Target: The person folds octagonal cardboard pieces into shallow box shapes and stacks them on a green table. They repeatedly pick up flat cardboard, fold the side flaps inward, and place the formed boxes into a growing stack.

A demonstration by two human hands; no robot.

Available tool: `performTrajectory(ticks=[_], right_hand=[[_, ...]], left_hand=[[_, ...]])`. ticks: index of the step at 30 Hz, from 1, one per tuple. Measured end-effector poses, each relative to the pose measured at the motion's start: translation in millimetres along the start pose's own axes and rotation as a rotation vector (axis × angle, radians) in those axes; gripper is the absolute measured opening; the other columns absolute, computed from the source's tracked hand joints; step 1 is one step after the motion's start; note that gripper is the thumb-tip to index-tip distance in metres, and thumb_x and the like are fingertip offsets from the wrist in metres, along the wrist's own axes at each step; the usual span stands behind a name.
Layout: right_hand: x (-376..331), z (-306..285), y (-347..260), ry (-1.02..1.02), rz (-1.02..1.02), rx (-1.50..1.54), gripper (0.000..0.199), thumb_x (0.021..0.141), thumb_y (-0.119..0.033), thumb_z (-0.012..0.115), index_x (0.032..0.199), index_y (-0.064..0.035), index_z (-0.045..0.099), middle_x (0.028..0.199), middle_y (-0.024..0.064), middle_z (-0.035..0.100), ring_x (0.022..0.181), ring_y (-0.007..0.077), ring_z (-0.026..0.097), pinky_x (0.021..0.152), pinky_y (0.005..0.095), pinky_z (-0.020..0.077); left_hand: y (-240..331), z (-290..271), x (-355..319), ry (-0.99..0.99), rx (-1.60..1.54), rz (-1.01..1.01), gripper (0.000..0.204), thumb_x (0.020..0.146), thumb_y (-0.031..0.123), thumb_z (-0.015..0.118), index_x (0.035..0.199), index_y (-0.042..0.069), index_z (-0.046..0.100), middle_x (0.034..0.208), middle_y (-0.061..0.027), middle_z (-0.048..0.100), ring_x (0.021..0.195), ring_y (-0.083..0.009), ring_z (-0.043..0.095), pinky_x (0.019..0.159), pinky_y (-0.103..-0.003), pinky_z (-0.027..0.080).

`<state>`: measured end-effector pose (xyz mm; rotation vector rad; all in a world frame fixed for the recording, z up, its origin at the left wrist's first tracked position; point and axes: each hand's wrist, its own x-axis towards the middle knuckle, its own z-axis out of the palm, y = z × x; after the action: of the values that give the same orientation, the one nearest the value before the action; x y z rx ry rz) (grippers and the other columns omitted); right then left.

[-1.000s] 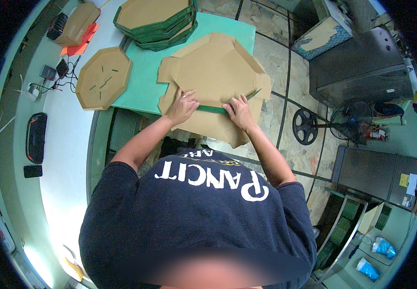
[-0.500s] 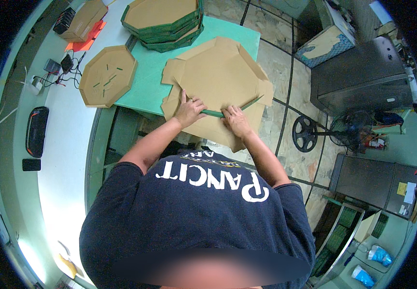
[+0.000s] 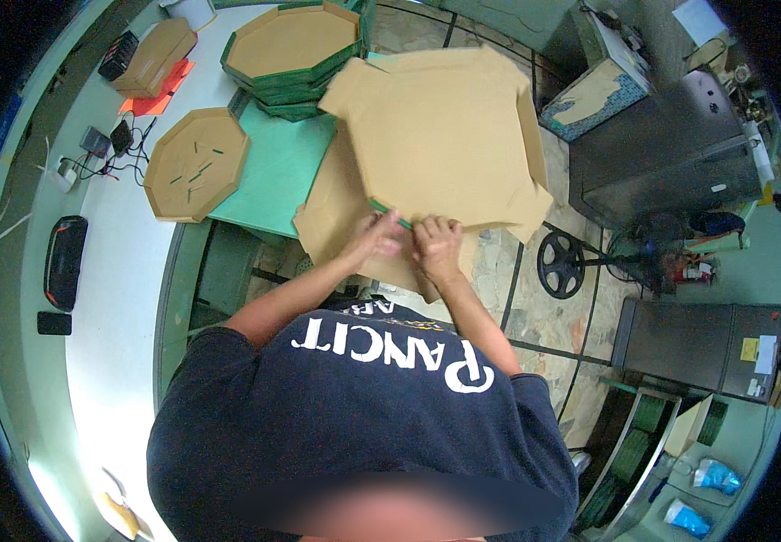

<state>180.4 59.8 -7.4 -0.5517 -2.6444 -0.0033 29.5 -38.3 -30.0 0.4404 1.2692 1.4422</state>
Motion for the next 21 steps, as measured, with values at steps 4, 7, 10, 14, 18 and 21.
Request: performTrajectory(ticks=[4, 7, 10, 14, 18, 21], right_hand=[[15.4, -28.5, -24.2, 0.152, 0.021, -0.1, 0.05, 0.072, -0.03, 0.073, 0.118, -0.0126, 0.061, 0.113, 0.0089, 0.057, 0.112, 0.0291, 0.052, 0.101, 0.0519, 0.0297], [22.4, -94.9, 9.3, 0.443, 0.118, -0.16, 0.058, 0.083, -0.038, 0.068, 0.132, -0.0084, 0.055, 0.138, 0.0154, 0.048, 0.131, 0.0339, 0.042, 0.112, 0.0596, 0.0148], [29.0, -150.3, 54.5, 0.59, 0.427, 0.005, 0.066, 0.08, -0.032, 0.074, 0.134, -0.0018, 0.051, 0.139, 0.0201, 0.047, 0.13, 0.0355, 0.043, 0.109, 0.0495, 0.0294], [30.7, -162.2, 76.5, 0.211, 0.728, 0.993, 0.046, 0.09, -0.024, 0.067, 0.124, 0.0036, 0.054, 0.109, 0.0094, 0.065, 0.1, 0.0181, 0.059, 0.088, 0.033, 0.0457], [26.2, -144.5, 71.9, 0.278, 0.741, 1.168, 0.029, 0.094, -0.018, 0.06, 0.115, 0.0025, 0.059, 0.102, 0.0042, 0.064, 0.09, 0.0132, 0.057, 0.082, 0.0291, 0.0454], [21.9, -127.7, 61.5, 0.413, 0.641, 1.101, 0.026, 0.095, -0.012, 0.057, 0.116, 0.0022, 0.058, 0.102, 0.0024, 0.063, 0.091, 0.0124, 0.055, 0.081, 0.0289, 0.0444]], left_hand=[[8.2, -4.3, 32.7, 0.32, -0.274, -0.016, 0.022, 0.089, 0.01, 0.06, 0.11, 0.004, 0.055, 0.093, -0.008, 0.063, 0.078, -0.0209, 0.064, 0.063, -0.034, 0.055], [27.4, -38.4, 41.5, 0.363, -0.134, 0.077, 0.021, 0.088, 0.009, 0.06, 0.107, 0.003, 0.055, 0.094, -0.0087, 0.062, 0.079, -0.0227, 0.064, 0.065, -0.036, 0.056], [48.4, -66.7, 39.2, 0.33, 0.146, 0.057, 0.021, 0.087, 0.008, 0.061, 0.105, 0.002, 0.054, 0.094, -0.0092, 0.063, 0.082, -0.0235, 0.065, 0.067, -0.037, 0.056], [67.6, -62.9, 32.4, 0.231, 0.096, 0.062, 0.02, 0.083, 0.007, 0.064, 0.101, 0.002, 0.056, 0.092, -0.0086, 0.063, 0.082, -0.0217, 0.065, 0.068, -0.035, 0.054], [77.8, -48.7, 28.1, 0.182, 0.291, 0.163, 0.02, 0.08, 0.009, 0.066, 0.098, 0.003, 0.058, 0.09, -0.0075, 0.064, 0.08, -0.0219, 0.065, 0.07, -0.035, 0.053], [79.6, -43.2, 33.9, 0.324, 0.521, 0.248, 0.022, 0.08, 0.011, 0.067, 0.1, 0.003, 0.06, 0.091, -0.0072, 0.064, 0.079, -0.0228, 0.065, 0.071, -0.038, 0.053]])
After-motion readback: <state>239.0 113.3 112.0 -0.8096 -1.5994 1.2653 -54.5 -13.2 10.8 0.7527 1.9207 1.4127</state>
